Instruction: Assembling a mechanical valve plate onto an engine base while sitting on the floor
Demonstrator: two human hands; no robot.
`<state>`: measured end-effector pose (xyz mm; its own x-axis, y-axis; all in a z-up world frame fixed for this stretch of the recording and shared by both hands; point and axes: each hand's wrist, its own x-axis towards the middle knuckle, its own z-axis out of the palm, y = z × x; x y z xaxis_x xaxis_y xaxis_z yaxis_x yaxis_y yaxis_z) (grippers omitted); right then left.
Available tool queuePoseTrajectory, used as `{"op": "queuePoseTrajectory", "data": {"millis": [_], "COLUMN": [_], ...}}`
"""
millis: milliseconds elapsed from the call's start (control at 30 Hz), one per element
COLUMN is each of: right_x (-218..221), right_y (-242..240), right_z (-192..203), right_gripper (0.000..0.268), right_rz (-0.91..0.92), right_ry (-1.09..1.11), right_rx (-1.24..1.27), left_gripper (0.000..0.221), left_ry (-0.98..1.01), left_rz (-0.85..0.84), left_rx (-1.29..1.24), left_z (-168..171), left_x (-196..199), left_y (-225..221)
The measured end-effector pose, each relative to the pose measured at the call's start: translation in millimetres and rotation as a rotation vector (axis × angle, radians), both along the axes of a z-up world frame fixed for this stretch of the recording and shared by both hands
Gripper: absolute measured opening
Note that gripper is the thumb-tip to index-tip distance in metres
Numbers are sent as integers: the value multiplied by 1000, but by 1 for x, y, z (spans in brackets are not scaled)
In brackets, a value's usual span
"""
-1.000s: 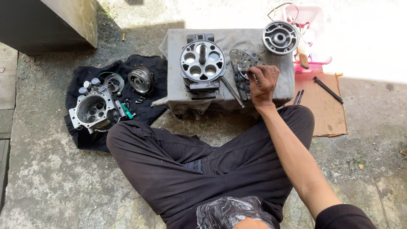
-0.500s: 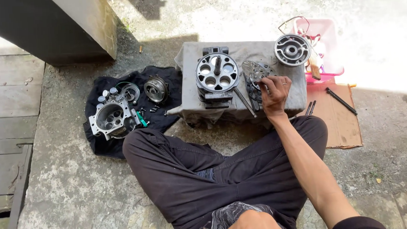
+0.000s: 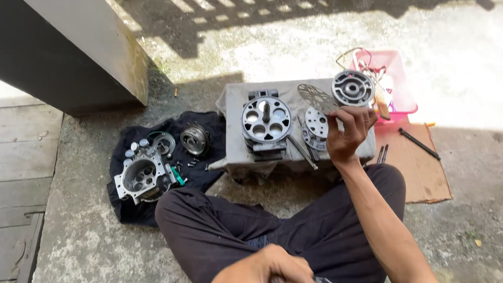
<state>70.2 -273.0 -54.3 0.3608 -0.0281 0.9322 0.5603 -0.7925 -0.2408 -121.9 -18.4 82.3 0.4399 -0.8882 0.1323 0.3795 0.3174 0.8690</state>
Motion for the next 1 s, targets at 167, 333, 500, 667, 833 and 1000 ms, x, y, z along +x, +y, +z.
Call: {"op": "queuePoseTrajectory", "data": {"millis": [167, 333, 500, 667, 833, 1000], "right_x": [0, 19, 16, 16, 20, 15], "right_y": [26, 45, 61, 64, 55, 52], "right_z": [41, 32, 35, 25, 8, 12], "right_gripper": [12, 12, 13, 11, 9, 14], "right_rz": [61, 169, 201, 216, 311, 372], "right_ry": [-158, -360, -372, -321, -165, -71], "right_rx": [-146, -174, -171, -204, -188, -128], "left_gripper": [40, 24, 25, 20, 11, 12], "left_ry": [121, -211, -161, -160, -66, -32], "left_rz": [537, 1255, 1296, 1327, 1346, 1339], "left_rx": [136, 433, 463, 465, 433, 421], "left_z": [-43, -36, -61, -94, -104, -107], "left_x": [49, 115, 154, 170, 167, 166], "left_y": [19, 10, 5, 5, 3, -1]}}
